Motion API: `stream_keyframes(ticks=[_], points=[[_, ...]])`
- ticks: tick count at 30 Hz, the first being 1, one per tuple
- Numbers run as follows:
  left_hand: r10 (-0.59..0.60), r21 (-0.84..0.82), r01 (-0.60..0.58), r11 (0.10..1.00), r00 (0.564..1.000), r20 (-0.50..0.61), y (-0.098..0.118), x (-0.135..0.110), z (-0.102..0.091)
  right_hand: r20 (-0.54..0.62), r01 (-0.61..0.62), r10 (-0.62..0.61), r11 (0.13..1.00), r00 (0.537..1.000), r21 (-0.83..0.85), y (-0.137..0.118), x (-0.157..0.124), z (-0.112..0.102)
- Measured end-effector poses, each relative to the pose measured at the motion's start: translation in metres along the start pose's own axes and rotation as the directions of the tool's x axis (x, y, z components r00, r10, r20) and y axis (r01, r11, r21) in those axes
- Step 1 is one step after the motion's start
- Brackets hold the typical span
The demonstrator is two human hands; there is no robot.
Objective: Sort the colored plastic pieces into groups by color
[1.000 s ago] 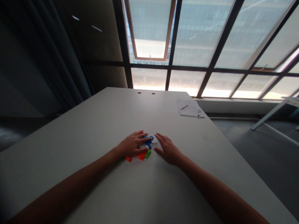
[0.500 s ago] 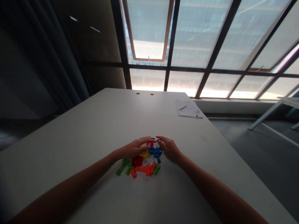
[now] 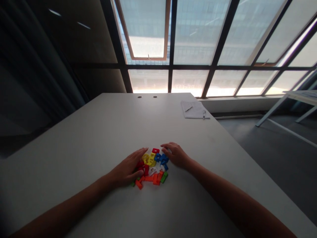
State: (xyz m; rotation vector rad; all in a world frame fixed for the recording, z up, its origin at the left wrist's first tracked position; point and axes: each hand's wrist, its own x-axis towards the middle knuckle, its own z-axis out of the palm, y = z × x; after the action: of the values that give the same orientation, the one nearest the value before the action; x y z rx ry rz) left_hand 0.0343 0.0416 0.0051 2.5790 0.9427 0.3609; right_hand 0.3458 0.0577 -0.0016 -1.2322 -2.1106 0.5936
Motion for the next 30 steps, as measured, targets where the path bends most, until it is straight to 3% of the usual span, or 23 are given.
stream_keyframes(ticks=[6,10,13,16,26,30], points=[[0.033,-0.088,-0.033,0.996,0.999,-0.005,-0.002,0.025,-0.010,0.010,0.004,-0.006,0.994,1.000,0.107,-0.001,-0.001,-0.008],[0.044,-0.010,-0.045,0.999,0.998,-0.054,-0.030,0.036,-0.022,0.074,0.022,-0.041,0.970,0.996,0.243,0.008,0.001,-0.021],[-0.045,0.128,0.065,0.990,0.987,-0.154,-0.057,0.040,-0.021,0.120,0.083,-0.119,0.958,0.986,0.274,0.013,0.001,-0.027],[-0.173,0.153,0.213,0.965,0.955,-0.242,-0.072,0.042,-0.014,0.112,0.062,-0.090,0.971,0.990,0.231,0.013,0.000,-0.027],[-0.152,0.196,0.193,0.961,0.967,-0.207,-0.063,0.043,-0.014,-0.018,0.008,-0.006,0.997,1.000,0.082,0.013,-0.005,-0.019],[-0.159,0.200,0.201,0.959,0.965,-0.209,-0.064,0.042,-0.015,-0.026,0.089,-0.087,0.994,0.996,0.065,0.011,-0.009,-0.021]])
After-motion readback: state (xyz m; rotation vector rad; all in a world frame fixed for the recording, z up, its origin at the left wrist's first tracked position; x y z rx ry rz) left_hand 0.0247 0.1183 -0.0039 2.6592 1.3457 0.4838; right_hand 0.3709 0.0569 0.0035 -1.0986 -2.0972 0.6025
